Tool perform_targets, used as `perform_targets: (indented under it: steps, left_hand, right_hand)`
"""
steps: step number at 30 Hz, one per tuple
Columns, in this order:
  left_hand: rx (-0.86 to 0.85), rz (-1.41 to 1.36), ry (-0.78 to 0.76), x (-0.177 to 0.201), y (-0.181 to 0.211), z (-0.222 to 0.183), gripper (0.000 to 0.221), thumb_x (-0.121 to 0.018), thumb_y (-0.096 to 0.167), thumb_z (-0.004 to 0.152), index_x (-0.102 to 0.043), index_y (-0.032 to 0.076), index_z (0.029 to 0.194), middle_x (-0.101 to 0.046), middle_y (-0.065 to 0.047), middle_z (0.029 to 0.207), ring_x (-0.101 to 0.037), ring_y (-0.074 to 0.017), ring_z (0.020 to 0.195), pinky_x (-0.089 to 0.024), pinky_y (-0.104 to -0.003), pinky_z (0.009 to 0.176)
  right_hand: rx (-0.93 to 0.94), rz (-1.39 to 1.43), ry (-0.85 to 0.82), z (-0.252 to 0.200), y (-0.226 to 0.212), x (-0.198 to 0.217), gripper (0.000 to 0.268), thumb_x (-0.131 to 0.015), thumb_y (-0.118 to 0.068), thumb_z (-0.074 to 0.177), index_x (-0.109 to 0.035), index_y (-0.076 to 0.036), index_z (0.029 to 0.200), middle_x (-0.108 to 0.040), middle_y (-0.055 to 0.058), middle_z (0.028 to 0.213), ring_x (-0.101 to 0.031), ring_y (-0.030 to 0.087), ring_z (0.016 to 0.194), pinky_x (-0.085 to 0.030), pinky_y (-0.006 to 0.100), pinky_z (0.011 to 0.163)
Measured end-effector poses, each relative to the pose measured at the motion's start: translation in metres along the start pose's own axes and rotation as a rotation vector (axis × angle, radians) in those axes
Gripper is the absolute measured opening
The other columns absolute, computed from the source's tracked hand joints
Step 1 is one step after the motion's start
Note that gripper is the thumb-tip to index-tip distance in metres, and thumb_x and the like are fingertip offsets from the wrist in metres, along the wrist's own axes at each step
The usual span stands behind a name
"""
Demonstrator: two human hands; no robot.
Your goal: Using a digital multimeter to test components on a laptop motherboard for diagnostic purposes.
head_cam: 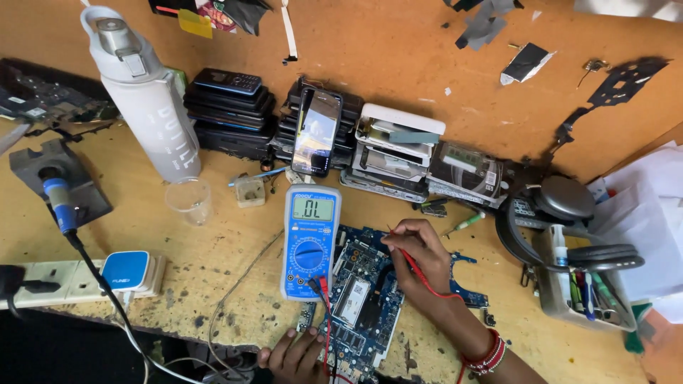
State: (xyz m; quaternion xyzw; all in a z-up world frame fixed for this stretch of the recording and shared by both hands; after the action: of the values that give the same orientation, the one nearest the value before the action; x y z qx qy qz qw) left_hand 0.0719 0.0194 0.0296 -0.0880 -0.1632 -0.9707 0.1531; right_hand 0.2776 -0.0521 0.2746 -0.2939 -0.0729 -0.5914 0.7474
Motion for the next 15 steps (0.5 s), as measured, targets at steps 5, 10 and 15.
perform_targets:
  steps: [5, 10, 15]
  left_hand:
    - [-0.116, 0.005, 0.04, -0.004, -0.004, -0.006, 0.046, -0.033, 0.054, 0.106, -0.072, 0.033, 0.094, -0.073, 0.01, 0.103, -0.06, -0.0163, 0.113, -0.019, -0.042, 0.119]
    - [-0.173, 0.057, -0.18, -0.001, -0.013, -0.022, 0.042, -0.032, 0.055, 0.11, -0.067, 0.034, 0.123, -0.066, 0.012, 0.127, -0.053, -0.0184, 0.128, -0.018, -0.045, 0.123]
    - [-0.176, 0.075, -0.21, 0.008, -0.012, -0.023, 0.041, -0.035, 0.059, 0.109, -0.064, 0.036, 0.128, -0.063, 0.013, 0.132, -0.051, -0.0183, 0.13, -0.016, -0.047, 0.125]
  right_hand:
    - [0.007, 0.028, -0.002, 0.001, 0.001, -0.001, 0.021, -0.061, 0.014, 0.093, -0.073, 0.0, 0.102, -0.058, 0.013, 0.103, -0.065, 0.019, 0.083, -0.057, 0.027, 0.075]
    - [-0.037, 0.042, 0.016, 0.0, 0.011, -0.001, 0.021, -0.061, 0.012, 0.094, -0.075, -0.001, 0.102, -0.059, 0.012, 0.104, -0.065, 0.02, 0.087, -0.055, 0.028, 0.073]
    - [-0.022, 0.035, 0.013, -0.001, 0.008, -0.001, 0.017, -0.064, 0.011, 0.093, -0.074, 0.001, 0.101, -0.059, 0.013, 0.102, -0.065, 0.019, 0.081, -0.056, 0.026, 0.071]
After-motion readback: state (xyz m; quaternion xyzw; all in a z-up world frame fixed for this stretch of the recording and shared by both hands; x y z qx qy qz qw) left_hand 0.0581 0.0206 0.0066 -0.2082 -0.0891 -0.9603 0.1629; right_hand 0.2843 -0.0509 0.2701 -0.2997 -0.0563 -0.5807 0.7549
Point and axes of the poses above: each hand's wrist, its own z-axis towards the middle knuckle, its own x-axis out of the back of the hand, y = z × x, the point moved 6 cm from there along z, towards the middle knuckle
